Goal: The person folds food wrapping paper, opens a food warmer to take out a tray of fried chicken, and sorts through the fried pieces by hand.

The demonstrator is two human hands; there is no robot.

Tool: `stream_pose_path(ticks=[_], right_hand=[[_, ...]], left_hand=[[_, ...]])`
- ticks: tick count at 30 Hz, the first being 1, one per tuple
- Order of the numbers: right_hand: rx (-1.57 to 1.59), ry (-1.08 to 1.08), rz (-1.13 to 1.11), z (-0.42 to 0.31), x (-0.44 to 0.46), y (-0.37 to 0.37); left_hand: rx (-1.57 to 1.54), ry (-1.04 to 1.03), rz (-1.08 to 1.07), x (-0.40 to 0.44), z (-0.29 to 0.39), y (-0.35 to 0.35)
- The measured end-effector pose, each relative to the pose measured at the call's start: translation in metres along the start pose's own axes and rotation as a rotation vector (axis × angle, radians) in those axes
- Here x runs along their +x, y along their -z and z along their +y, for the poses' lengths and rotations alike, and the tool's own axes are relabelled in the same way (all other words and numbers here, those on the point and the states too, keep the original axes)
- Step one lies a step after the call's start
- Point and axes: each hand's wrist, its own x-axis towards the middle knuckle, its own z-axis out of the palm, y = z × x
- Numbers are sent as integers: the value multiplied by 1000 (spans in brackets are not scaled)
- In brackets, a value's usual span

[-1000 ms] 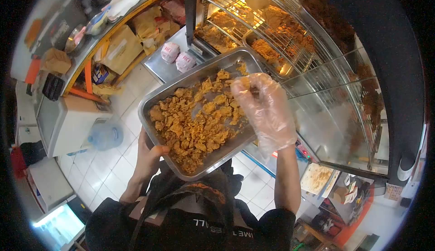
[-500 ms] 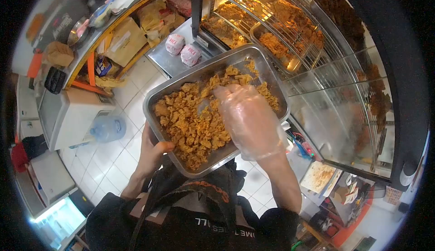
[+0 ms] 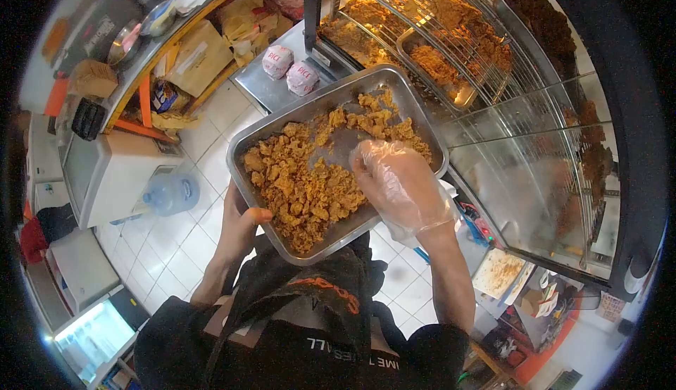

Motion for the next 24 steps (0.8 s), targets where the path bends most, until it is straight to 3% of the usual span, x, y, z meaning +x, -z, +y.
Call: stream_pose_path(ticks=[1, 3, 12, 14, 17, 22, 24], right_hand=[[1, -1, 0, 0, 0, -2], [16, 150, 212, -2, 0, -8], [-33, 244, 59, -40, 9, -45], [-4, 274, 35, -31, 11, -41], [36, 105, -37, -21, 8, -34], [306, -101, 62, -25, 3, -28], [189, 8, 133, -27, 5, -32]], left_hand=[[-7, 4, -7, 1, -1, 1], [-14, 10, -12, 2, -5, 5], [44, -49, -76, 2, -9, 2], [28, 60, -53, -1, -4, 3], [67, -5, -67, -1, -10, 5], [68, -8, -59, 0, -7, 3], [78, -3, -65, 0, -6, 1]])
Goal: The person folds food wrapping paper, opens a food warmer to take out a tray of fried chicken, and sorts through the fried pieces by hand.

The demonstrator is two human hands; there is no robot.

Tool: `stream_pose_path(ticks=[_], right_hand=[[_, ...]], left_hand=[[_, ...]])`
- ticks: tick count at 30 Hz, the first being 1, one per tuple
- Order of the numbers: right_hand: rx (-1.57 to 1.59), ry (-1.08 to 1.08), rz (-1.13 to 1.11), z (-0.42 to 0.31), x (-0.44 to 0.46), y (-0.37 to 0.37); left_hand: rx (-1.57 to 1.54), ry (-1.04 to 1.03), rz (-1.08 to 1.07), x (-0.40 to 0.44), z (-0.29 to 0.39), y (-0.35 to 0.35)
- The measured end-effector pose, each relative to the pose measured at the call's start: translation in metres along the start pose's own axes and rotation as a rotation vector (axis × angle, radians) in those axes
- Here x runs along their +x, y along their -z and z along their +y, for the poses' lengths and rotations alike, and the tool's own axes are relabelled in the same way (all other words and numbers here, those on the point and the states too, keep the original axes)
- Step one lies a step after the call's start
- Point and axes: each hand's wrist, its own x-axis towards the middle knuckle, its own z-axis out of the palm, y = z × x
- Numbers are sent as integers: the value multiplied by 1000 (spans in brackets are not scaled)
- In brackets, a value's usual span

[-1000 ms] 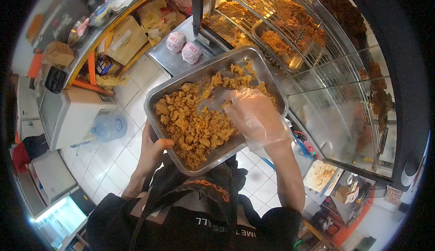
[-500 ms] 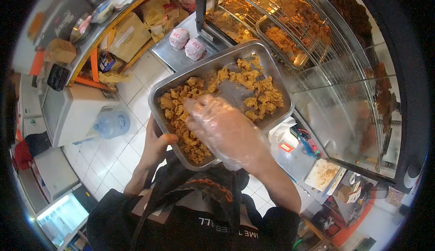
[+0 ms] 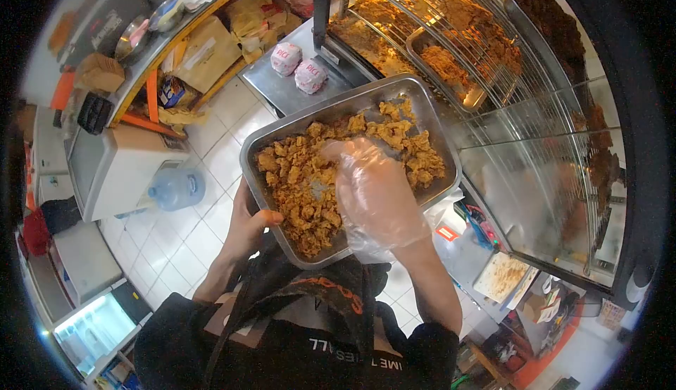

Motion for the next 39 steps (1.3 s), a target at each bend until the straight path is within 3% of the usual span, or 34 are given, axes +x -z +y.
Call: stream_pose_path(ticks=[1, 8, 10, 13, 14, 15, 21, 24, 28, 30, 31, 33, 34, 37, 39], right_hand=[[-111, 121, 61, 0, 1, -3], [-201, 142, -4, 24, -13, -17], [82, 4, -16, 31, -15, -12], [152, -33, 96, 19, -9, 7], [151, -185, 109, 15, -6, 10], [151, -185, 110, 13, -2, 12], [-429, 265, 205, -3, 18, 2], [-271, -132, -24, -1, 27, -11], [-159, -80, 0, 9, 21, -1], [258, -286, 31, 13, 17, 9], [258, -286, 29, 16, 14, 16], [856, -513, 66, 14, 4, 28], [902, -608, 187, 7, -2, 29], [1054, -593, 315, 18, -11, 23], [1069, -603, 286, 19, -13, 25]], left_hand=[[-21, -5, -3, 1, 0, -1], [-48, -33, 2, 4, -7, -1], [-15, -40, 7, 4, -14, 4], [-41, -18, 14, 2, -12, 2], [-98, 12, 10, 2, -10, 0], [-98, 10, 9, 2, -8, -1], [-22, 1, -33, 1, -3, -10], [-5, -47, -51, 1, -6, -12], [-26, 19, -13, -2, -4, -9], [5, 12, -9, -3, -4, -7], [-21, 6, -10, -2, -7, -5], [-47, 0, -13, 0, -10, -3], [-54, -21, -6, 0, -11, -2], [-52, -15, -2, 1, -8, -2], [-46, 10, -5, 2, -3, -4]])
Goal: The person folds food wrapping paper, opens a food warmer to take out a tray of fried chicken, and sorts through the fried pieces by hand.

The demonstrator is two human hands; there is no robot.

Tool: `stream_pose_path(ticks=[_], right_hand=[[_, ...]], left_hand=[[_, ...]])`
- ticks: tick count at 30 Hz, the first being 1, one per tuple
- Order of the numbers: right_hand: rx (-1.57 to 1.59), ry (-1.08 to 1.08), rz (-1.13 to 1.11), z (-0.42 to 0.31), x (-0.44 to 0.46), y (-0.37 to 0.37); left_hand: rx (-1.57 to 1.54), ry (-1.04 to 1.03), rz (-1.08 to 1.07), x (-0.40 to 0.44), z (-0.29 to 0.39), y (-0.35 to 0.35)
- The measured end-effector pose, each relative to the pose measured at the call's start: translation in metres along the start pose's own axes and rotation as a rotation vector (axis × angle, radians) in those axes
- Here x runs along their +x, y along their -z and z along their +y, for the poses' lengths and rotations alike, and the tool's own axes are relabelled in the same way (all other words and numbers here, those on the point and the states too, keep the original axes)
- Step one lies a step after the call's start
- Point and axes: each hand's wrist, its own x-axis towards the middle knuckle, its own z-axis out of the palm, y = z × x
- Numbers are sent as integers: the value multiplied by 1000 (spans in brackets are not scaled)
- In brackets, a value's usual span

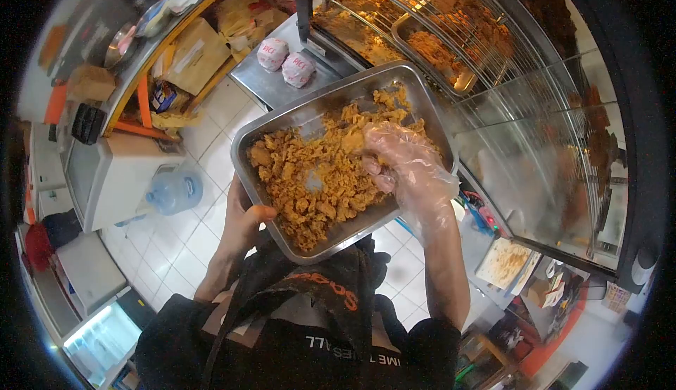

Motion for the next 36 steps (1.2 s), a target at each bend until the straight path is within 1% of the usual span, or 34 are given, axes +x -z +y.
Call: stream_pose_path(ticks=[2, 3, 4, 5, 9, 11, 13, 14, 16, 17, 18, 20, 21, 24, 25, 27, 28, 30, 31, 32, 35, 36], right_hand=[[4, -24, -23, -1, 1, 5], [-37, -36, -73, -2, 2, 9], [-78, -49, -123, -2, 3, 12], [-77, -49, -121, -1, 3, 13], [-89, 21, -138, -1, 6, 19], [-90, 44, -157, -2, 7, 18], [-516, 211, -63, -4, 4, 14], [-516, 209, -66, -2, 2, 15], [-848, 369, -243, 2, -6, 19], [-1036, 471, -260, -6, -18, 12], [-1036, 470, -260, -3, -21, 11], [-1233, 499, -278, 2, -27, 12], [-1282, 495, -283, 4, -30, 9], [-1361, 455, -256, 16, -25, 13], [-1362, 454, -255, 15, -24, 13], [-1025, 382, -203, 9, -22, 17], [-1025, 381, -203, 10, -19, 22], [-889, 518, -53, 11, -11, 29], [-785, 515, 3, 7, -11, 30], [-786, 515, 5, 7, -11, 30], [-25, 346, 74, 7, -11, 32], [-26, 347, 74, 4, -11, 31]], left_hand=[[-4, 26, -11, 1, 4, -3], [-3, 27, -14, 2, 4, -3], [2, 13, -29, 2, 3, -2], [8, -1, -43, 3, 2, -2], [17, -17, -51, 4, -2, -3], [-17, 28, -61, 3, 1, -4], [-27, 1, -66, 5, -6, -2], [-38, -26, -72, 5, -8, -1], [-30, -15, -63, 5, -5, -3], [-22, -5, -56, 4, -4, -4], [-22, -3, -56, 5, -4, -3], [-15, -8, -76, 6, -4, -3], [-14, -6, -79, 6, -4, -4], [1, 2, -64, 7, -2, -5], [0, 4, -65, 7, -2, -5], [-1, 7, -64, 7, -3, -3], [20, 5, -64, 7, -4, -1], [40, 4, -67, 7, -5, -1], [19, 10, -59, 7, -5, -2], [-1, 16, -52, 6, -5, -3], [45, -6, -61, 7, -9, 0], [44, -7, -62, 7, -10, 0]])
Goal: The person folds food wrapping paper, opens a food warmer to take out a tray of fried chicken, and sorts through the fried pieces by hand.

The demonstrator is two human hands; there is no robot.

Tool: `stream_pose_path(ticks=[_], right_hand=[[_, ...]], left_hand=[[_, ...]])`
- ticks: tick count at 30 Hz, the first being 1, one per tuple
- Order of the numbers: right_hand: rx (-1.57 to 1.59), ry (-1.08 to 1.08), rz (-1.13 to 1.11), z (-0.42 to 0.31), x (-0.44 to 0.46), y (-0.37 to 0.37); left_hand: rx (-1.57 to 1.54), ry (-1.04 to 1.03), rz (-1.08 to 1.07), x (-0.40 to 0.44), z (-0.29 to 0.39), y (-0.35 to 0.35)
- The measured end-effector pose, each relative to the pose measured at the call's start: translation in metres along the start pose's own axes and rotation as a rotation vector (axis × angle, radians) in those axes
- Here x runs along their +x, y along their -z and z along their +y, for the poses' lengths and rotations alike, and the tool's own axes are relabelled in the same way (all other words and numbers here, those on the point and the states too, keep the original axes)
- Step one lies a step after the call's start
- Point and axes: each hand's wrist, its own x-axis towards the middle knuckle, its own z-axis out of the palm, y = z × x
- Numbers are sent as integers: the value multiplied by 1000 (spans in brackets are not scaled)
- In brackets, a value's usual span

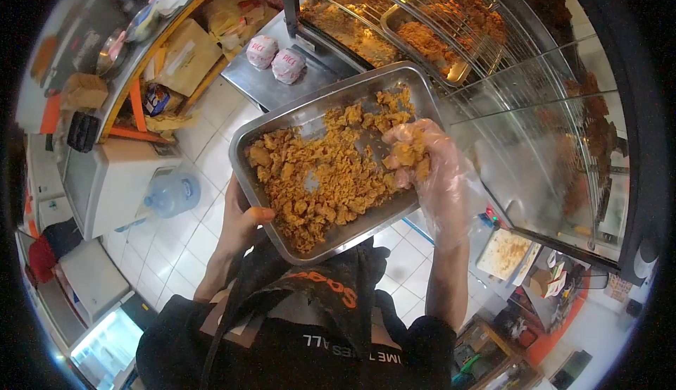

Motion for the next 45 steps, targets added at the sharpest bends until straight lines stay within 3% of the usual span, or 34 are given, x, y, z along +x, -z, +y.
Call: stream_pose_path(ticks=[3, 5, 6, 8, 10, 12, 13, 16, 17, 19, 20, 23, 25, 27, 28, 30, 31, 33, 34, 36, 41, 43, 45], right_hand=[[140, -88, -34, -10, 4, -2], [-336, -167, 48, -10, 13, -2], [-334, -166, 50, -7, 17, -3], [-1019, 450, -119, 1, 24, -9], [-1031, 355, -106, 2, 24, -17], [-1277, 187, -287, -3, 24, -22], [-1310, 304, -334, -2, 22, -20], [-1485, 313, -403, 7, 25, -18], [-1486, 315, -407, 12, 26, -16], [-1063, 347, -286, 21, 26, -10], [-1065, 349, -293, 15, 24, -8], [-52, -149, -163, 1, 17, 4], [13, -95, -53, -7, 11, -3], [-51, -140, 190, -23, 10, -14], [-50, -138, 196, -19, 17, -9], [-591, -18, 88, -3, 28, 8], [-590, -17, 91, 0, 27, 10], [-999, 380, -156, 3, 28, 9], [-998, 382, -156, 3, 27, 8], [-1351, 323, -287, 4, 24, 4], [-1380, 292, -300, 7, 23, 5], [-1153, 104, -252, 13, 28, 8], [-1005, 228, -197, 17, 29, 12]], left_hand=[[-23, -9, -3, -1, 1, -2], [-62, 53, 1, -3, 9, -7], [-60, 53, -2, -2, 8, -7], [-55, 27, -11, -3, 5, -7], [-66, 14, -24, -3, 4, -10], [-78, -1, -34, -3, 5, -10], [-38, 2, -40, -3, 6, -9], [-13, 6, -25, -5, 5, -6], [-27, 9, -9, -6, 5, -6], [-19, -2, -2, -6, 4, -3], [-8, -10, 3, -7, 4, -1], [-24, -29, -3, -7, 3, 2], [-19, -25, -3, -8, 3, 4], [-12, -21, -12, -7, 3, 5], [-1, -25, -12, -7, 3, 5], [11, -30, -16, -7, 3, 5], [10, -28, -9, -8, 3, 5], [8, -29, -3, -8, 5, 5], [41, 2, 2, -9, 9, 5], [75, 32, 7, -9, 10, 7], [48, 36, -4, -11, 7, 10], [47, 6, -6, -10, 5, 13], [45, -25, -4, -11, 3, 15]])
